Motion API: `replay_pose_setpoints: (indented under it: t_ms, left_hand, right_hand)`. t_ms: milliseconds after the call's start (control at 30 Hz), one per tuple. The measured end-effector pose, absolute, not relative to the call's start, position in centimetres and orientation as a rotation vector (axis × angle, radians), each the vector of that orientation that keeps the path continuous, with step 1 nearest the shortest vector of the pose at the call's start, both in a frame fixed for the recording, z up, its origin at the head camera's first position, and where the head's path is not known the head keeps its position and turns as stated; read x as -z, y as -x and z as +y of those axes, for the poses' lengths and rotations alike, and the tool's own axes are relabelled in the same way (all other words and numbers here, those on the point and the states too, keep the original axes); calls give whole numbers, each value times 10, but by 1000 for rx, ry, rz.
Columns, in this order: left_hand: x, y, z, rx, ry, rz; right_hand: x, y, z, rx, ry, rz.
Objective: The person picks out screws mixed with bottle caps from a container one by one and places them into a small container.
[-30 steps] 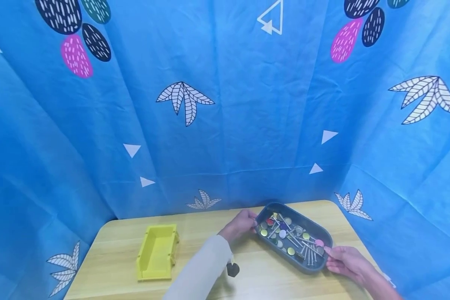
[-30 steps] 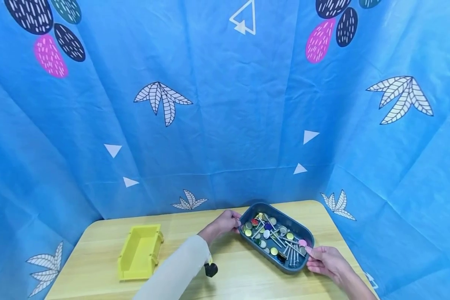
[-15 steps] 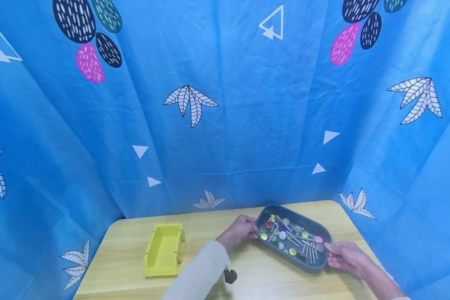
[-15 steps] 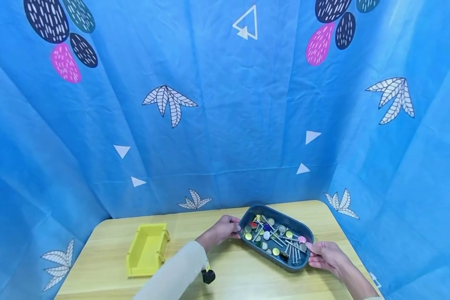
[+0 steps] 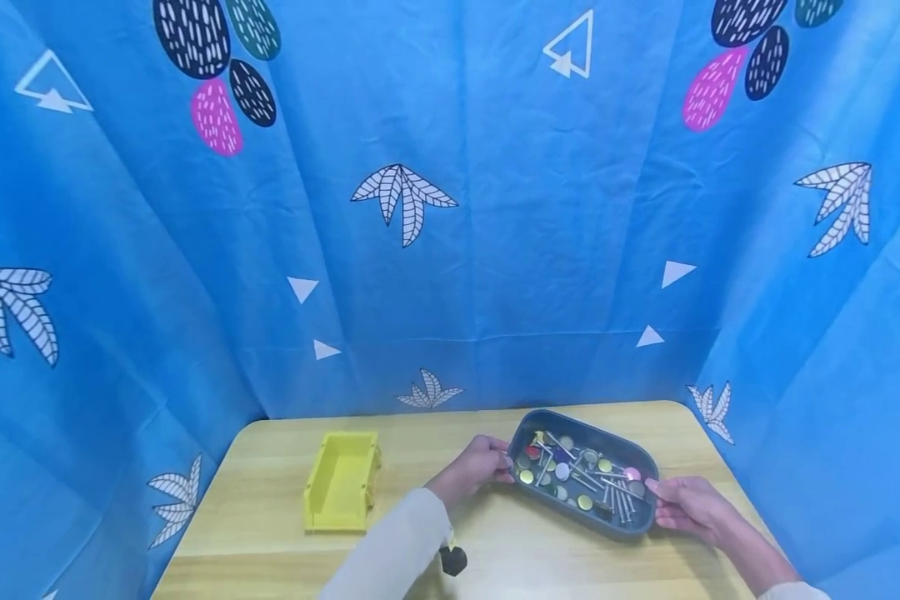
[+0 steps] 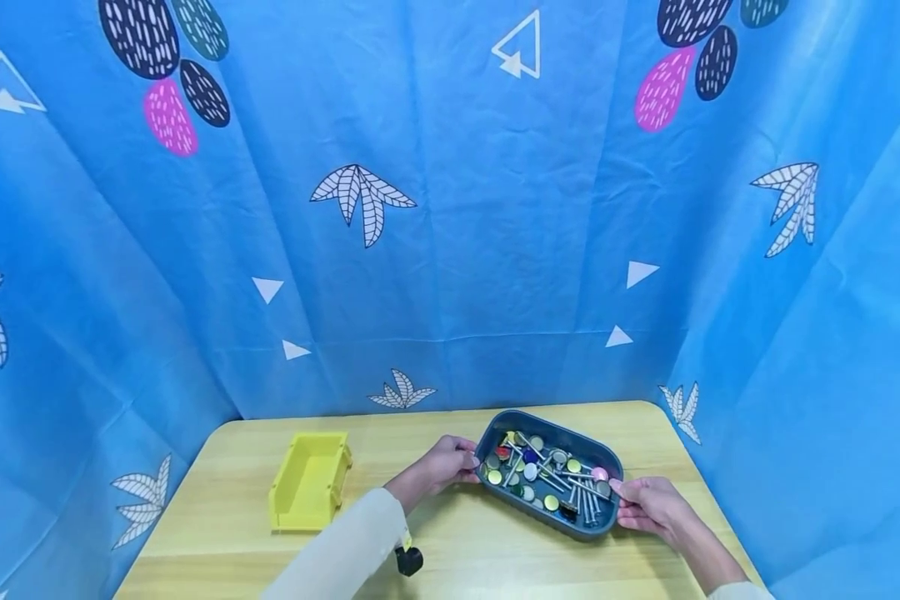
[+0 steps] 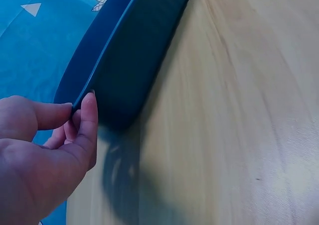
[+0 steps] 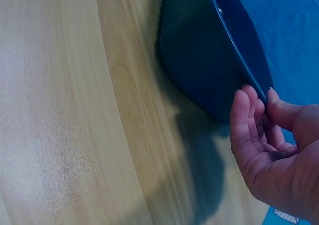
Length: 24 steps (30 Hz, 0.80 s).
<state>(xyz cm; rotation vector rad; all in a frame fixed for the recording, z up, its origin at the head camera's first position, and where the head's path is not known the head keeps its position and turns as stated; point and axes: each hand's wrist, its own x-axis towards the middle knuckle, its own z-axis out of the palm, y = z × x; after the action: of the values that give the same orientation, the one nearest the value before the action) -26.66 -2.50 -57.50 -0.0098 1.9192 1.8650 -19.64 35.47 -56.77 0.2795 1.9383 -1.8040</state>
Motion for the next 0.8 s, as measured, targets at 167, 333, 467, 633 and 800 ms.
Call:
replay_pose_setpoints:
  t_ms: [167,333,467,633,800]
  left_hand:
    - [575,260,-35,-1878,11,1903]
    - [573,253,-44,-1882,5,1888]
    - [574,248,-51,-1894,17,1884]
    - [575,240,-60,-1920,16,1861]
    - [572,231,-73,-1946,23,1837]
  right_hand:
    - [570,200,348,1778,-276,1953]
    - [568,201,342,1763,-257,1953]
    - [567,202,336,1750,-243,1953]
    - [567,204,329,1731,-238,1951]
    - [565,206,318,1708,-231,1971]
